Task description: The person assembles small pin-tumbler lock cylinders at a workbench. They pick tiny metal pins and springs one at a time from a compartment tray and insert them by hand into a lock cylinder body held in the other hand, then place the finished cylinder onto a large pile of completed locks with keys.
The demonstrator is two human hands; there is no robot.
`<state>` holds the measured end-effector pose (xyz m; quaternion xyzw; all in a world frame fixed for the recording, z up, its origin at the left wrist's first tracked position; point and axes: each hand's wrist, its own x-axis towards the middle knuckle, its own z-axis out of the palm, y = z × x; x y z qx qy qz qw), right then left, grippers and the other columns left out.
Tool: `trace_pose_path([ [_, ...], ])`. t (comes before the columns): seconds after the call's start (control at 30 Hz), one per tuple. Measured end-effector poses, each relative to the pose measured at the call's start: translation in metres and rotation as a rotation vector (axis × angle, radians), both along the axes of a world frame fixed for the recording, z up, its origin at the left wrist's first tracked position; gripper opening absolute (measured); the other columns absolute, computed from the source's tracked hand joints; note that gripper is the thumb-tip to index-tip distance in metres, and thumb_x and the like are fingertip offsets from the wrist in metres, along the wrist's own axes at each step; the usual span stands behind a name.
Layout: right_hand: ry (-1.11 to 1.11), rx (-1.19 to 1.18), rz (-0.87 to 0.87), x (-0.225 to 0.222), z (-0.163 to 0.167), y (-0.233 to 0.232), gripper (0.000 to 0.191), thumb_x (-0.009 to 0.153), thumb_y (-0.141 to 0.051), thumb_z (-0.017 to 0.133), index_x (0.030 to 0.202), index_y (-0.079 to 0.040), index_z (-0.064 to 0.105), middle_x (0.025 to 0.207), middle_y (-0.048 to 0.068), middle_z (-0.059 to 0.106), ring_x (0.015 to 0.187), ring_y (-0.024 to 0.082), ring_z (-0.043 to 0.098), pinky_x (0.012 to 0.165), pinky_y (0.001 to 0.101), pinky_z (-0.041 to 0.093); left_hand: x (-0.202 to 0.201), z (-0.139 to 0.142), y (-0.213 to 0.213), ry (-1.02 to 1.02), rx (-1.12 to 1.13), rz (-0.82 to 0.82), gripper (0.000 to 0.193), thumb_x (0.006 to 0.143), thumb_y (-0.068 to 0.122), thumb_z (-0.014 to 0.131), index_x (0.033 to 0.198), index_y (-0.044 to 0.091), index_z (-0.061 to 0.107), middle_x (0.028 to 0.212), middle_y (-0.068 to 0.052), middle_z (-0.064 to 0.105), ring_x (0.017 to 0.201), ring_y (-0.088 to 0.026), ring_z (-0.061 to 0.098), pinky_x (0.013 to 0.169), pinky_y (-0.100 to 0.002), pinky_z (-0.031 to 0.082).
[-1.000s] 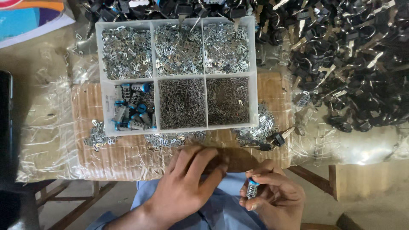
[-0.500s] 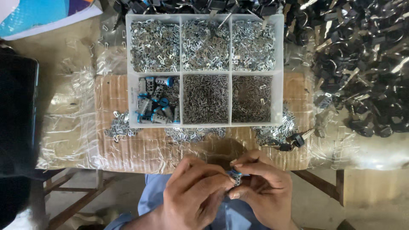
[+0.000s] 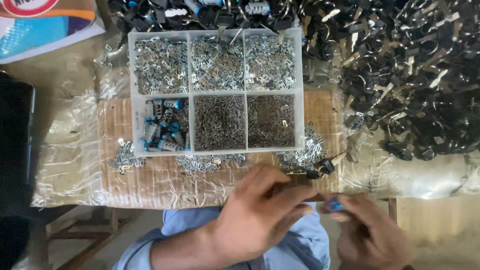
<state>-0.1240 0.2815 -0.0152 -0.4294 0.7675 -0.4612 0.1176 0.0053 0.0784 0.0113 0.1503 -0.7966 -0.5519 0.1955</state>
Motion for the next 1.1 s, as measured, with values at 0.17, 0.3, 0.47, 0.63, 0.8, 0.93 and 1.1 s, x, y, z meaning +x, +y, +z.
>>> trace_pose_path([
  [0.17,-0.246,-0.090,-0.346,-0.021,-0.047,0.050,0.011,0.115,-0.001,0.053,0.119,0.009,0.054,0.100,0.021,0.068,0.085,0.018,0.065,0.086,0.0272,0.060,-0.018,0.013,-0.007,0.051,-0.627,-0.039,0.029,0.079,0.001,0.081,0.102,-0.002,0.064,0.106,-0.015,0.062,0.093,-0.029,0.066,0.079,-0.039,0.058],
  [0.3,-0.552,-0.186,0.091,-0.023,-0.029,-0.003,0.019,0.101,0.001,0.063,0.115,0.008,0.052,0.097,0.023,0.067,0.084,0.024,0.069,0.080,0.0347,0.063,0.035,-0.005,-0.016,0.411,0.590,0.045,0.024,0.094,-0.002,0.070,0.115,-0.001,0.059,0.102,-0.012,0.064,0.077,-0.015,0.066,0.062,-0.031,0.058],
  [0.47,-0.353,-0.333,0.134,0.060,-0.030,-0.088,0.025,0.086,0.000,0.077,0.109,0.004,0.071,0.086,0.017,0.075,0.065,0.017,0.068,0.057,0.0231,0.051,0.083,-0.038,0.005,0.261,0.920,0.370,0.014,0.098,-0.008,0.064,0.110,-0.006,0.057,0.099,-0.011,0.058,0.077,-0.016,0.068,0.062,-0.032,0.059],
  [0.63,-0.366,-0.326,0.265,0.071,-0.046,-0.086,0.023,0.086,0.002,0.079,0.108,0.006,0.072,0.080,0.016,0.075,0.066,0.017,0.073,0.056,0.0240,0.055,0.118,-0.059,0.016,0.175,0.851,0.677,0.017,0.091,-0.008,0.073,0.103,-0.007,0.061,0.084,-0.013,0.063,0.056,-0.010,0.058,0.045,-0.026,0.046],
  [0.8,-0.357,-0.306,0.228,0.071,-0.039,-0.084,0.016,0.090,-0.001,0.077,0.105,0.003,0.073,0.079,0.016,0.076,0.067,0.018,0.075,0.062,0.0288,0.061,0.115,-0.056,0.011,0.112,0.648,0.490,0.019,0.088,0.001,0.081,0.100,-0.002,0.067,0.086,-0.005,0.057,0.078,-0.010,0.053,0.068,-0.029,0.042],
  [0.93,-0.341,-0.269,0.381,0.064,-0.023,-0.082,0.016,0.096,-0.010,0.076,0.106,0.000,0.069,0.090,0.013,0.079,0.078,0.020,0.080,0.068,0.0322,0.067,0.094,-0.013,-0.024,0.074,0.444,0.151,0.018,0.091,0.008,0.083,0.102,0.003,0.069,0.088,-0.005,0.061,0.082,-0.014,0.061,0.071,-0.030,0.048],
  [1.1,-0.333,-0.051,0.689,0.011,-0.006,-0.087,0.030,0.079,-0.023,0.089,0.103,-0.008,0.079,0.089,0.004,0.082,0.072,0.010,0.079,0.058,0.0237,0.063,0.092,0.031,-0.106,0.254,0.150,-0.579,0.015,0.102,0.010,0.075,0.114,0.013,0.067,0.108,-0.003,0.071,0.093,-0.016,0.074,0.068,-0.029,0.060],
])
